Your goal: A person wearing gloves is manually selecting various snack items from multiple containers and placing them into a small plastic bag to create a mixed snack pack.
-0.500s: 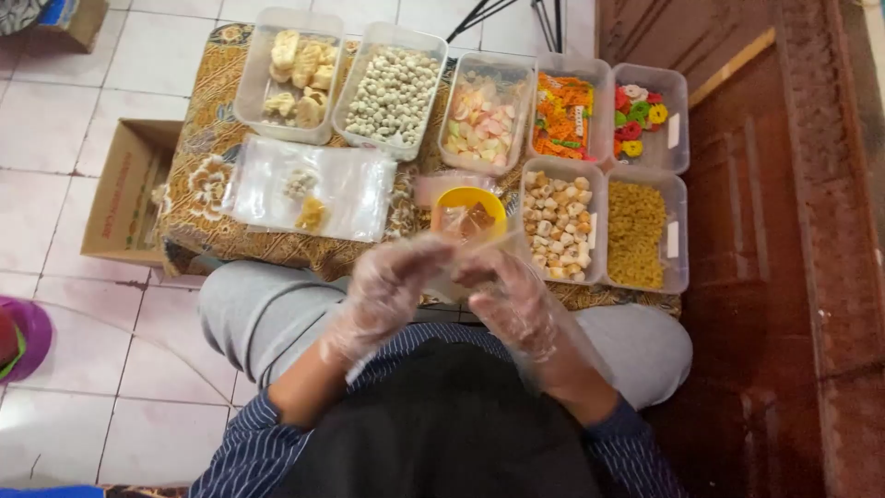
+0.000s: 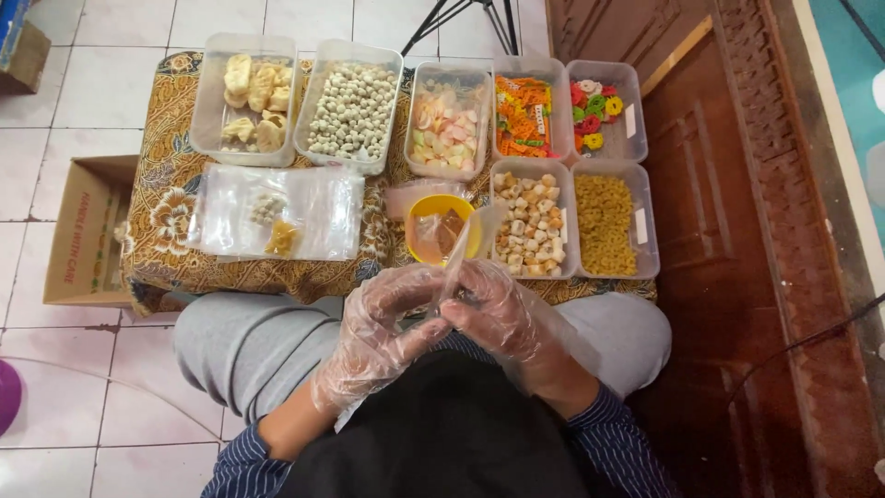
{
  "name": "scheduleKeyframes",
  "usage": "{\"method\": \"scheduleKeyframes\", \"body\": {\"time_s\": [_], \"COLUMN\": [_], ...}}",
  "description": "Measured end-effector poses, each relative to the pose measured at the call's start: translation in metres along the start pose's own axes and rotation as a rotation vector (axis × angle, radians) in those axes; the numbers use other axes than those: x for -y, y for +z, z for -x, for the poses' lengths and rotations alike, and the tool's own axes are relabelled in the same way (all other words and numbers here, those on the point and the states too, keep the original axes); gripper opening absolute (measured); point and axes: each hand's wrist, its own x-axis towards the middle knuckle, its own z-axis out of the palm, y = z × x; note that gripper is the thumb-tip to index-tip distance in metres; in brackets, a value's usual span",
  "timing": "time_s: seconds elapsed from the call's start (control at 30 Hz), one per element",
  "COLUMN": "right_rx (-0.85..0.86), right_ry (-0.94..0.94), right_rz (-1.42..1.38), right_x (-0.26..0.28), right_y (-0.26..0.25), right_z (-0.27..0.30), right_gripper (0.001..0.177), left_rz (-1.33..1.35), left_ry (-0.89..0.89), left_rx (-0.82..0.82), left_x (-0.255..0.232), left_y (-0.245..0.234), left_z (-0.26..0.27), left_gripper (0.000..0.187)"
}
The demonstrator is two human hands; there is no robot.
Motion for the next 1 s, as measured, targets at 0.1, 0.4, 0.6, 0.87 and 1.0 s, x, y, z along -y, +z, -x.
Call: {"method": "scheduleKeyframes", "body": {"time_s": [0.1, 0.4, 0.6, 0.87, 1.0], "right_rx": [0.015, -0.073, -0.267, -0.158, -0.164], "right_ry": [-0.050, -0.940, -0.553, -0.262, 0.142], "right_rz": [0.132, 0.945, 0.800, 0.735, 0.216], "right_x": [-0.012, -0.242, -0.128, -0.098, -0.079], "right_y": [0.004, 0.001, 0.007, 0.014, 0.028], "right_z": [0.000, 0.099, 0.022, 0.016, 0.016], "right_gripper": [0.013, 0.005, 0.018, 0.030, 0.006], "left_rz": [0.025, -0.423, -0.376, -0.398, -0.721], "left_ry": [0.041, 0.415, 0.449, 0.625, 0.740], "left_rx": [0.009, -0.169, -0.289, -0.313, -0.333], "left_x": [0.003, 0.100, 0.098, 0.099, 0.106], "left_y": [0.000, -0.039, -0.049, -0.040, -0.043], "left_z": [0.001, 0.010, 0.007, -0.009, -0.008], "left_gripper": [0.033, 0.012, 0.025, 0.035, 0.056]}}
